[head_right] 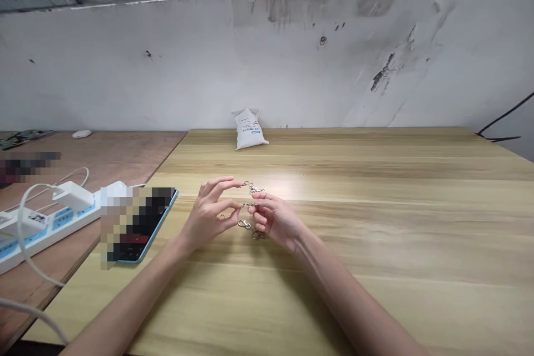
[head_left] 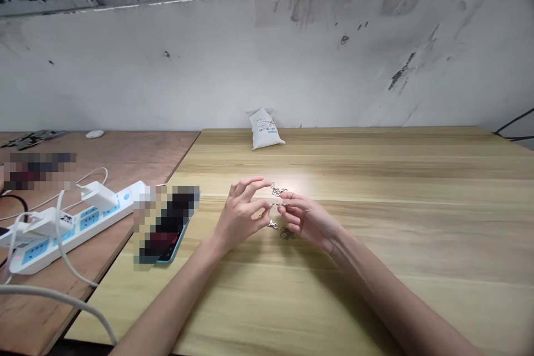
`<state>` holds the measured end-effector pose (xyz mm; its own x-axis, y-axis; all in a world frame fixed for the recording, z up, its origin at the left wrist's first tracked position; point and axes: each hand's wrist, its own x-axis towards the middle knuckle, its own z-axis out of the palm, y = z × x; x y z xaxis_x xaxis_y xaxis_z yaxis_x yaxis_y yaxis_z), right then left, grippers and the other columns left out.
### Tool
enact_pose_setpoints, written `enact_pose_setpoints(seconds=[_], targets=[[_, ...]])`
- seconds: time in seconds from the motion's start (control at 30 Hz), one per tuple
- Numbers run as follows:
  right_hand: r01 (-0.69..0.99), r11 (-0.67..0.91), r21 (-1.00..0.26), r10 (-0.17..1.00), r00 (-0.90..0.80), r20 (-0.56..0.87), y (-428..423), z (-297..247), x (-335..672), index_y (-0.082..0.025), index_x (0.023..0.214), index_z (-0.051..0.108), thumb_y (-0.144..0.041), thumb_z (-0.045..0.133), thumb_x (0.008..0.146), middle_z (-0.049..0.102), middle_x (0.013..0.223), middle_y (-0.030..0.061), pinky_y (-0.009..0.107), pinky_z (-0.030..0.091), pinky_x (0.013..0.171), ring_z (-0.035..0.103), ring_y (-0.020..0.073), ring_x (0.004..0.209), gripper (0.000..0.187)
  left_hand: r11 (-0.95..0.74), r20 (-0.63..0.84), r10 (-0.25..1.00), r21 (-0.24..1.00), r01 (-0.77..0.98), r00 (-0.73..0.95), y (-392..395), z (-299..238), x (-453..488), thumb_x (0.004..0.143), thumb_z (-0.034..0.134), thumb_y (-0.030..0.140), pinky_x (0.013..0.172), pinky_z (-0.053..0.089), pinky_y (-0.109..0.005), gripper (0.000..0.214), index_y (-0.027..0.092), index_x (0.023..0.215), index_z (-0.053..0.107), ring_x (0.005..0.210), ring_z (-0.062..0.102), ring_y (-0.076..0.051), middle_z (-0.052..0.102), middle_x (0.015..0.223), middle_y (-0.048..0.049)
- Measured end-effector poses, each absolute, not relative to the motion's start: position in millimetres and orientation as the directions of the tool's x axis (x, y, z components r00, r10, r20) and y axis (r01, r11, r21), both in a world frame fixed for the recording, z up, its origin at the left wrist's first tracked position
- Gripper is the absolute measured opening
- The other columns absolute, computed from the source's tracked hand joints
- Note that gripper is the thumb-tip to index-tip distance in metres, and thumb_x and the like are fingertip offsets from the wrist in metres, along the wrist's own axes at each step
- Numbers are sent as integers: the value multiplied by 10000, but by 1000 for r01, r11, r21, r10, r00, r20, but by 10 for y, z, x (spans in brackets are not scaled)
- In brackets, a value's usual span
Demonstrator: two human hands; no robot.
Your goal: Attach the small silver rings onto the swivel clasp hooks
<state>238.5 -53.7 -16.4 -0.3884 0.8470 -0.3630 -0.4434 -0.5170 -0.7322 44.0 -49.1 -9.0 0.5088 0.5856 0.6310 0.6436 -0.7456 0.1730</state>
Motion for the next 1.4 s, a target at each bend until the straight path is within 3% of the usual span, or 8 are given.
enact_pose_setpoints(seconds=[0.1, 0.2, 0.3, 0.43, 0.53, 0.73, 0.9, 1.4], targets=[[-374, -381, -845, 919, -252, -303, -523, -196, 2389, -216, 946, 523, -291, 671, 735, 601, 694, -18, 213, 313, 443, 369, 75, 462, 268, -633, 505, 762, 452, 629, 404, -483, -79, 421, 782, 637, 129, 1044, 365, -443, 113, 210, 704, 624, 1268, 465, -257, 623, 1239, -23], [29, 23, -999, 987, -162, 18, -566, -231, 2389, -217, 989, 561, -384, 618, 815, 597, 756, -4, 232, 318, 470, 400, 91, 489, 248, -473, 340, 881, 672, 570, 329, -465, -80, 406, 783, 629, 158, 1065, 364, -475, 130, 198, 664, 595, 1262, 468, -256, 615, 1220, -39], [541, 429, -724, 903, -257, 344, -629, -269, 2345, -207, 1050, 609, -379, 606, 860, 636, 884, 37, 242, 304, 519, 507, 120, 599, 256, -379, 238, 916, 780, 498, 324, -451, -90, 407, 777, 625, 184, 1085, 351, -498, 143, 197, 638, 593, 1269, 466, -258, 607, 1222, -46], [799, 522, -299, 812, -358, 460, -666, -303, 2261, -190, 888, 662, -236, 486, 948, 662, 834, 42, 260, 246, 526, 563, 134, 648, 191, -357, 225, 921, 812, 462, 317, -454, -96, 419, 758, 624, 169, 1106, 339, -489, 133, 201, 633, 594, 1283, 463, -251, 610, 1226, -41], [806, 550, -221, 793, -420, 442, -689, -295, 2244, -174, 818, 651, -192, 435, 968, 647, 756, 38, 271, 222, 523, 541, 126, 611, 264, -406, 289, 911, 756, 513, 295, -472, -93, 428, 768, 629, 176, 1103, 343, -485, 139, 200, 637, 588, 1289, 454, -256, 607, 1240, -40], [587, 669, -456, 737, -607, 299, -719, -286, 2324, -188, 856, 652, -247, 416, 988, 630, 724, 17, 250, 262, 551, 500, 112, 598, 276, -607, 449, 786, 428, 669, 425, -450, -97, 349, 766, 619, 115, 1073, 362, -472, 105, 197, 703, 598, 1306, 426, -280, 599, 1251, -49], [707, 638, -305, 770, -575, 277, -648, -309, 2410, -206, 994, 697, -284, 403, 988, 618, 831, 59, 285, 185, 526, 447, 110, 567, 304, -724, 357, 675, 156, 672, 645, -353, -131, 143, 824, 562, 119, 996, 422, -463, 133, 190, 735, 631, 1193, 512, -279, 642, 1152, -75], [782, 545, -302, 825, -436, 360, -500, -304, 2560, -197, 817, 674, -313, 440, 968, 631, 811, 33, 266, 262, 541, 502, 112, 587, 302, -741, 274, 663, 375, 558, 696, -430, -231, 158, 886, 588, 217, 824, 471, -318, 108, 230, 896, 695, 943, 597, -188, 639, 1001, -39]])
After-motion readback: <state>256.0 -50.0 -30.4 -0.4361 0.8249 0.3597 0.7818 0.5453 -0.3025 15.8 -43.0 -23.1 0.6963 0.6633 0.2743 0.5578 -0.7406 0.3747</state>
